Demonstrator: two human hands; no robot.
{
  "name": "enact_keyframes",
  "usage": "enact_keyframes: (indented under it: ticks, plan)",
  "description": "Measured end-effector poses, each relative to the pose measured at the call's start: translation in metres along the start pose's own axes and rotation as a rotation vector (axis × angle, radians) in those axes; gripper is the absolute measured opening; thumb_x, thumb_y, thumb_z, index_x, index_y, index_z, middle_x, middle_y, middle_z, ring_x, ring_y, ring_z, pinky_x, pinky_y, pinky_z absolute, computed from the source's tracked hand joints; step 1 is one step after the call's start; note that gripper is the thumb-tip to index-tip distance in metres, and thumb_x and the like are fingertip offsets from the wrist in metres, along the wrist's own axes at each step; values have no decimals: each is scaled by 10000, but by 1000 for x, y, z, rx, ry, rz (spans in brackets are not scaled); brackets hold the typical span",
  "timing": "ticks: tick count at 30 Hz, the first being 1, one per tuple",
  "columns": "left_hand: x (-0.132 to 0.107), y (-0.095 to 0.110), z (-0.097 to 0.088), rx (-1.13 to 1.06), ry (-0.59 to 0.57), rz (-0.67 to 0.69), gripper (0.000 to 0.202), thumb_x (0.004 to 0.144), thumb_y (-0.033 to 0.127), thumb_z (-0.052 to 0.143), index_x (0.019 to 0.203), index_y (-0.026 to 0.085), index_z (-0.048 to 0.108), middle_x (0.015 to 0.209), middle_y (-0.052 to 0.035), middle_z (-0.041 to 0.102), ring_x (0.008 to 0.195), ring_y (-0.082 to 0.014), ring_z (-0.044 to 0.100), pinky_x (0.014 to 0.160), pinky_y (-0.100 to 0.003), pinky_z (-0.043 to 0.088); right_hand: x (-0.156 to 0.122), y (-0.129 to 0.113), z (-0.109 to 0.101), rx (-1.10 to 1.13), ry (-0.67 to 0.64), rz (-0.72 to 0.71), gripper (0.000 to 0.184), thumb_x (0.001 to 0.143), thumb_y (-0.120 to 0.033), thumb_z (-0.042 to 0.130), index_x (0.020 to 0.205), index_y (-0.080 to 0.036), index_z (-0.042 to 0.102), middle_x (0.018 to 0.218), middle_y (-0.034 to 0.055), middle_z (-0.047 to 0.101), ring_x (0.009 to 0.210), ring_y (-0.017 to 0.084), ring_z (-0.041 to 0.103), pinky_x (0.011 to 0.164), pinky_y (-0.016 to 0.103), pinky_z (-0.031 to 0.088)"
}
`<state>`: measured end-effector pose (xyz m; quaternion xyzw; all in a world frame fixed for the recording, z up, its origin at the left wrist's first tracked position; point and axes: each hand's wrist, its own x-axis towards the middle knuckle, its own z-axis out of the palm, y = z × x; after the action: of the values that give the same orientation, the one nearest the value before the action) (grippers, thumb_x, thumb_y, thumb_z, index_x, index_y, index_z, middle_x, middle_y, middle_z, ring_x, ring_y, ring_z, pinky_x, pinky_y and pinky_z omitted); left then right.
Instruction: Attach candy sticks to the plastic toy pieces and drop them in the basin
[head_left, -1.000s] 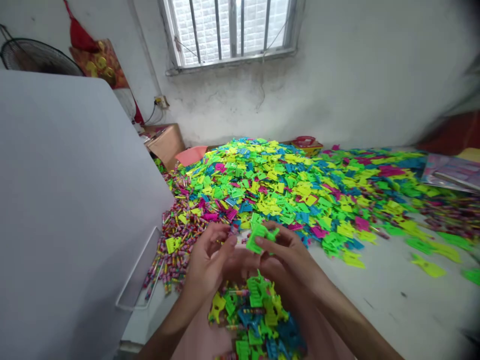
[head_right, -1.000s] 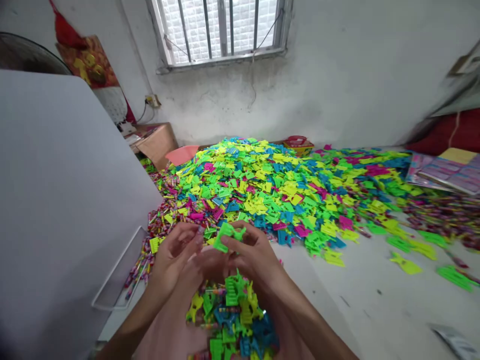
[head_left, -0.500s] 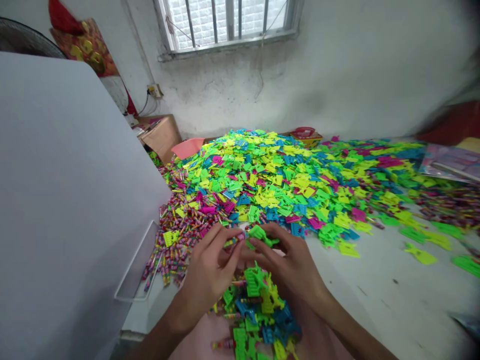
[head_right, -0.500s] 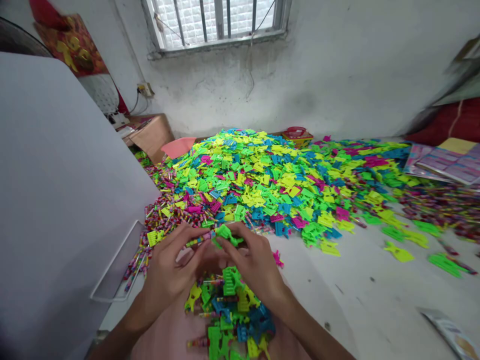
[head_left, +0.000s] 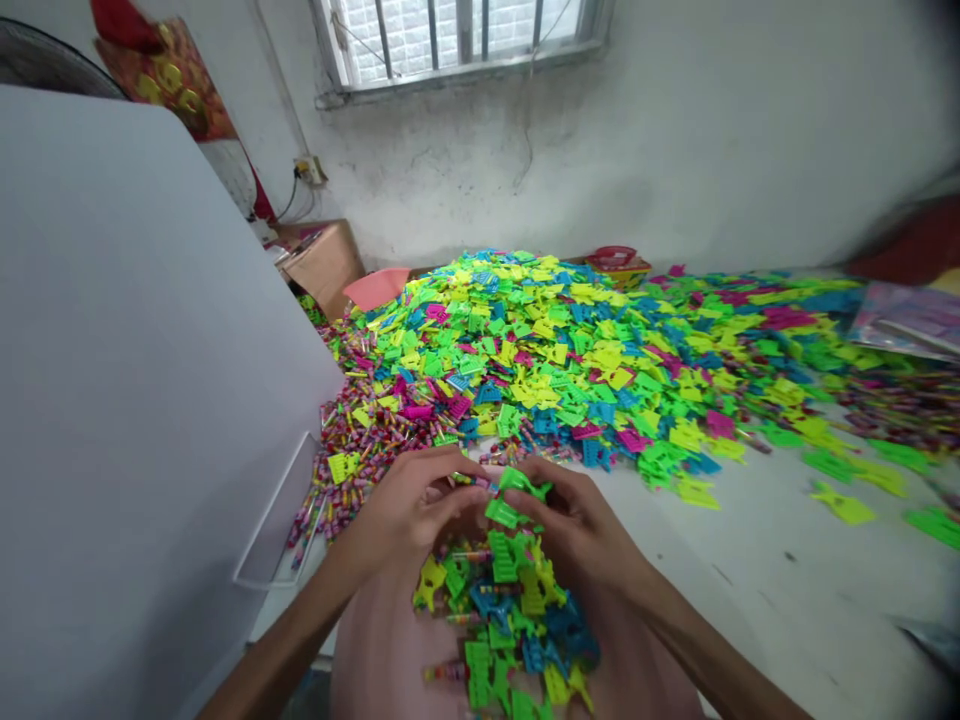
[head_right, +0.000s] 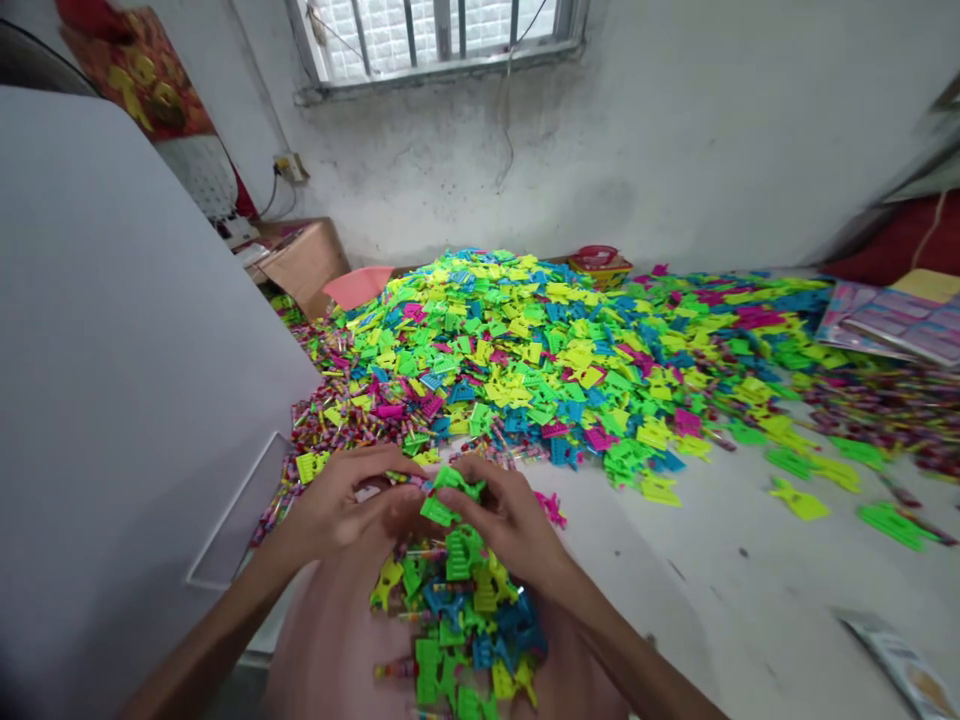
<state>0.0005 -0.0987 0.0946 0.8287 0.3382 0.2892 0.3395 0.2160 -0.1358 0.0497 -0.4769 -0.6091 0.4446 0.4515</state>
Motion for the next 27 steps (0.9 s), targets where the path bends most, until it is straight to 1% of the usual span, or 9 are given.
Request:
enact_keyframes:
  ticks: [4, 6, 9, 11, 13, 15, 17, 21, 27]
  plan:
    - [1, -5, 5, 41, -1, -6, 245, 956, 321, 628, 1161, 295, 760, 1027, -50, 774, 975, -222, 715, 882, -314, 518, 5, 13, 2, 88, -15, 51, 283, 856, -496, 709, 884, -215, 728, 844, 31, 717, 804, 224, 659, 679, 287, 505]
    - [0, -9, 6, 4, -46, -9, 250, 952, 345, 635, 1164, 300, 760, 1051, -51, 777, 985, -223, 721, 871, -309, 526, 5, 13, 0, 85, -49, 56, 276, 853, -483, 719, 946, -228, 765, 862, 34, 738, 841, 238, 670, 715, 304, 516]
    - [3, -23, 2, -44, -125, -27, 274, 969, 398, 594, 1140, 265, 763, 1040, -54, 786, 946, -218, 732, 809, -287, 544, 6, 14, -10, 45, -213, 60, 298, 899, -493, 663, 992, -238, 787, 884, 32, 760, 879, 246, 686, 775, 323, 520]
    - [11, -44, -1, 67, -72, -58, 353, 1025, 405, 466, 1111, 225, 757, 1002, -55, 785, 908, -205, 729, 787, -279, 544, 12, 21, -21, -32, -269, 61, 357, 943, -513, 590, 943, -216, 787, 872, 35, 765, 842, 235, 697, 763, 320, 523]
    - [24, -73, 0, 247, 17, -88, 416, 1053, 382, 379, 1074, 191, 749, 987, -70, 775, 896, -203, 713, 808, -293, 536, 27, 36, -34, -185, -192, 47, 415, 979, -517, 517, 918, -199, 777, 870, 42, 770, 816, 230, 706, 753, 321, 530]
    - [42, -106, 6, 358, 26, -112, 327, 1024, 351, 469, 1087, 180, 741, 1052, -98, 760, 973, -226, 687, 899, -343, 515, 50, 57, -44, -345, -54, 30, 397, 999, -473, 484, 952, -194, 764, 923, 56, 777, 869, 239, 714, 805, 339, 533]
    - [61, -136, 17, 467, -29, -128, 254, 996, 310, 542, 1080, 165, 733, 1098, -115, 738, 1047, -239, 661, 967, -393, 496, 79, 79, -47, -432, -5, 43, 316, 1003, -381, 497, 996, -192, 749, 1001, 72, 773, 946, 246, 712, 881, 361, 522]
    - [89, -173, 40, 683, -158, -143, 302, 958, 340, 638, 1197, 155, 648, 1259, -105, 650, 1143, -256, 629, 988, -497, 515, 131, 115, -28, -595, -60, 101, 191, 990, -304, 595, 1066, -165, 703, 1119, 81, 725, 1040, 225, 678, 968, 428, 515]
    - [86, -190, 47, 873, -232, -158, 359, 962, 340, 636, 1276, 168, 609, 1337, -116, 604, 1176, -270, 614, 986, -507, 528, 171, 149, 11, -696, -151, 254, 301, 981, -364, 632, 1217, -177, 641, 1240, 91, 654, 1055, 235, 663, 905, 445, 566]
